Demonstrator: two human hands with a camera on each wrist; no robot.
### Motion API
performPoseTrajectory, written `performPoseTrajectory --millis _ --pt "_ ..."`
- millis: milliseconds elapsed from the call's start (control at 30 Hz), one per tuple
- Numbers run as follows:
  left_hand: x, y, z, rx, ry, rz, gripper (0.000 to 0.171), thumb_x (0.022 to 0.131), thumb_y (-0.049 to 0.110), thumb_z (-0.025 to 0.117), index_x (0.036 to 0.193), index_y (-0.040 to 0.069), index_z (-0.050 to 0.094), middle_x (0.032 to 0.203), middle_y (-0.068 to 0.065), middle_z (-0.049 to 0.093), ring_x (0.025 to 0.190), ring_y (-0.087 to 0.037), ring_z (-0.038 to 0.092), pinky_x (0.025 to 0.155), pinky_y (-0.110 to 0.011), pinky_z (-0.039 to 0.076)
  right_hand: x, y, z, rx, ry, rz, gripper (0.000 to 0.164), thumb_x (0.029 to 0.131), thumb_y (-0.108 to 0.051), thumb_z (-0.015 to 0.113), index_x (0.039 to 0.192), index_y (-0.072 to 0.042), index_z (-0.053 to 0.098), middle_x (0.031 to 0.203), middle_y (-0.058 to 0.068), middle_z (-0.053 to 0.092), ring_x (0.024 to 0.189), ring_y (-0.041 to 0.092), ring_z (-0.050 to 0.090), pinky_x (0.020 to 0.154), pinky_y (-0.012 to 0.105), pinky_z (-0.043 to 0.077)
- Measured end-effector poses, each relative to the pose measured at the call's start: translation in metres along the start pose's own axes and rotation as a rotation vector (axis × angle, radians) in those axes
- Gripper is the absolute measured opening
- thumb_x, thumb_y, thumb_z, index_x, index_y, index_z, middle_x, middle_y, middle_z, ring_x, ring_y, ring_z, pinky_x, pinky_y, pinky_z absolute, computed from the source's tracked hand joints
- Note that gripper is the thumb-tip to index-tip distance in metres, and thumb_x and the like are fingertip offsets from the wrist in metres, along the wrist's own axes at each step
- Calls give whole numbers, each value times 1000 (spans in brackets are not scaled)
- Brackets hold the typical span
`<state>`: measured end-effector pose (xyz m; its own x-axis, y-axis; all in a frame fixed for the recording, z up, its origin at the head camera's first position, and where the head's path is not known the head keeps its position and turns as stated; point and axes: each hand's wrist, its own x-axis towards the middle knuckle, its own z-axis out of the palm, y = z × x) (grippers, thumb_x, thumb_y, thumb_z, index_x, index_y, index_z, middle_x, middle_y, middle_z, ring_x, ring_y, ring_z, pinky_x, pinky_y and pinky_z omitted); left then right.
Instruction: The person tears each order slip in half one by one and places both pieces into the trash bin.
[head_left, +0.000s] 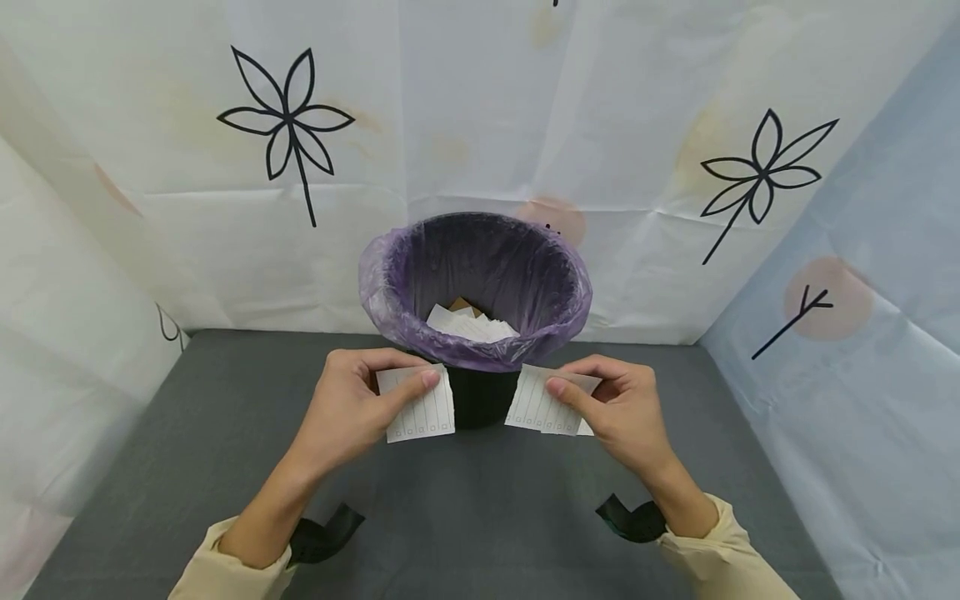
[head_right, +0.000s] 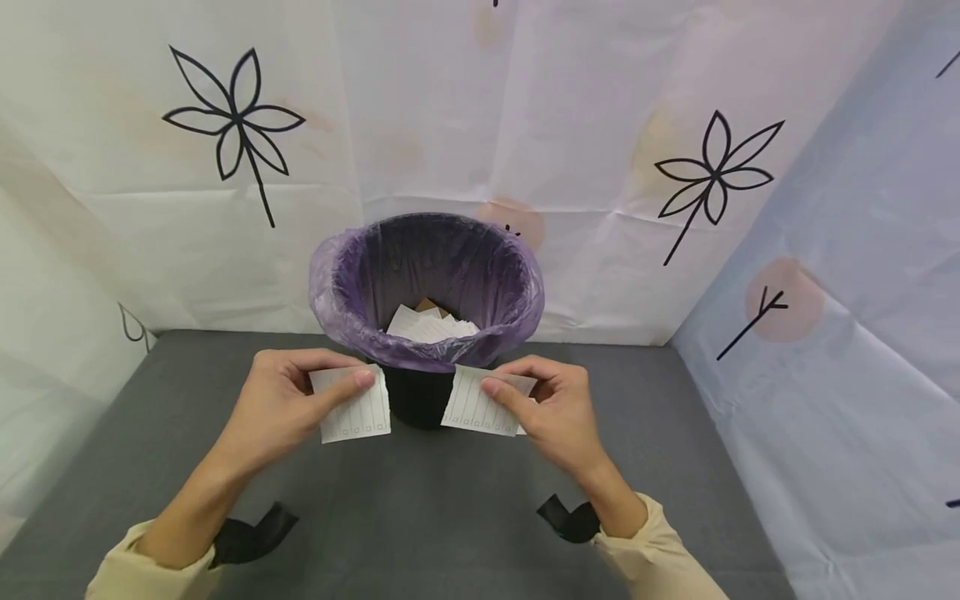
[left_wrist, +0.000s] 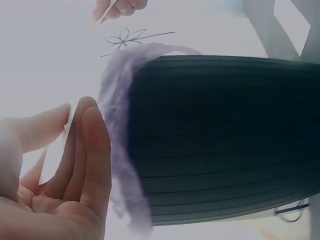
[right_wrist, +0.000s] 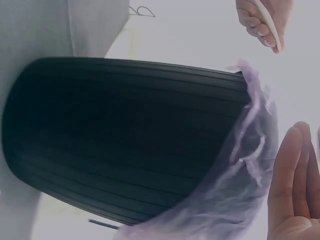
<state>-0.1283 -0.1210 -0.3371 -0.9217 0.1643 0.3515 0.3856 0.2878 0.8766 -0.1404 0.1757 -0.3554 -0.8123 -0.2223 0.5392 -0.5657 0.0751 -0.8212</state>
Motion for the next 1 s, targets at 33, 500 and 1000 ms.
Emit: performPoseTrajectory --millis 33,500,1000 --pt "1 3 -2 0 1 10 7 91 16 79 94 11 82 60 5 66 38 -2 22 33 -25 23 2 -2 -1 3 -9 -5 13 85 15 72 93 5 75 85 7 72 34 12 40 32 25 30" --pt "31 42 -30 78 -22 7 12 93 23 77 98 13 81 48 -1 48 40 -10 19 37 -30 19 42 -28 -16 -19 -73 36 9 90 3 74 96 8 72 90 11 70 54 16 61 50 23 51" --pt "74 65 -38 35 -37 62 15 92 19 77 96 5 81 94 -6 74 58 -11 45 51 -25 43 86 -45 -30 -55 -61 81 6 89 8 71 95 6 73 85 4 72 59 14 64 57 23 53"
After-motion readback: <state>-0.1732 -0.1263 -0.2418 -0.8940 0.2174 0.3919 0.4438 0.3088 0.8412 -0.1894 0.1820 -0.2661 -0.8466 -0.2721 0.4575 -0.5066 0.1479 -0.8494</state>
